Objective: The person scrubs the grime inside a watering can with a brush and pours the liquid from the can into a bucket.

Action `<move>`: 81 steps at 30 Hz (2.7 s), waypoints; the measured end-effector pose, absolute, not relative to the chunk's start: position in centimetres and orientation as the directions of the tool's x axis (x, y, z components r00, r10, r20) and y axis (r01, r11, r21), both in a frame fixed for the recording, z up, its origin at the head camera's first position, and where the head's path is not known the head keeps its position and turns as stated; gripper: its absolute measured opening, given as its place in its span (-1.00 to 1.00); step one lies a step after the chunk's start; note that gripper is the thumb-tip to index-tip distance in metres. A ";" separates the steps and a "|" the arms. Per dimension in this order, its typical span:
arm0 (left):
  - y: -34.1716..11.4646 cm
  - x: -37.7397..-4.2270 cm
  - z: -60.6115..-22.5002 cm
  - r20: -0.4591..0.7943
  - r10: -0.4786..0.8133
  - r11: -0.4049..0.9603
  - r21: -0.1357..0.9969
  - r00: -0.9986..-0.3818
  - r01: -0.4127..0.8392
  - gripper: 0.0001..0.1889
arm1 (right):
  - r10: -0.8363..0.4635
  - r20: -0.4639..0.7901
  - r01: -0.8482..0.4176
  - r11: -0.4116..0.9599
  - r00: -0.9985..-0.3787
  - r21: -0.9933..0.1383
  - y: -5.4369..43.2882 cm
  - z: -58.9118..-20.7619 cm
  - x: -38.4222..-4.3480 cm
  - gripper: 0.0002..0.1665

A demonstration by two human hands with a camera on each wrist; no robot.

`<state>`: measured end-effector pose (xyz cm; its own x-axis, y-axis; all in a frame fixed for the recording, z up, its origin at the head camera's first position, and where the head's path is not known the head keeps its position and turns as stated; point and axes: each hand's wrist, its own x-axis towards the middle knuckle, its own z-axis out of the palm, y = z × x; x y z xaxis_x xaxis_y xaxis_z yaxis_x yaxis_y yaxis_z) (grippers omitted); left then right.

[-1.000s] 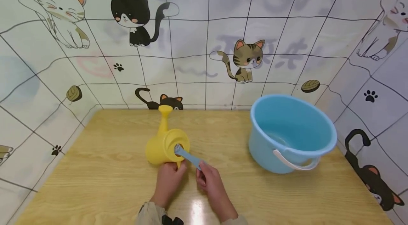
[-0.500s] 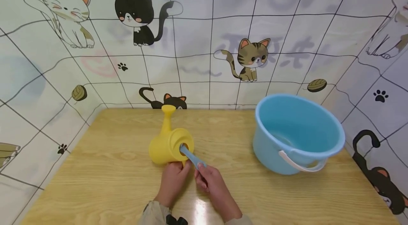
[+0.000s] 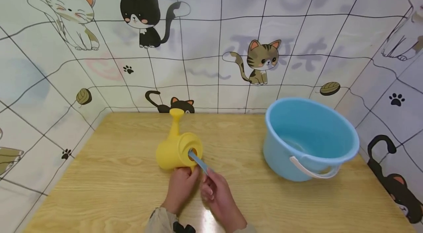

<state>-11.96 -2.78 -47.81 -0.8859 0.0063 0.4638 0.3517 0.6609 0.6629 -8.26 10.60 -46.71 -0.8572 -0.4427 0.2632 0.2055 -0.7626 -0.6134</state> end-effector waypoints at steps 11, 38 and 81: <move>-2.7 -12.2 -47.7 0.487 0.009 0.655 0.657 -0.873 0.373 -0.48 | -0.418 0.317 0.219 -0.833 -0.851 -0.509 10.9 -46.8 -8.7 -0.40; -2.9 -12.2 -47.3 0.432 0.019 0.657 0.675 -0.902 0.337 -0.52 | -0.207 0.070 0.079 -0.635 -0.976 -0.769 10.2 -46.3 -8.7 -0.90; -3.2 -12.1 -47.7 0.454 0.030 0.646 0.671 -0.891 0.364 -0.49 | -0.253 0.343 -0.025 -0.772 -0.905 -0.635 10.8 -46.8 -8.6 -0.49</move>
<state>-12.15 -3.16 -47.69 -0.8905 0.0296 0.4540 0.3638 0.6456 0.6715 -8.64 10.75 -46.80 -0.9047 -0.2529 0.3427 -0.0246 -0.7723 -0.6348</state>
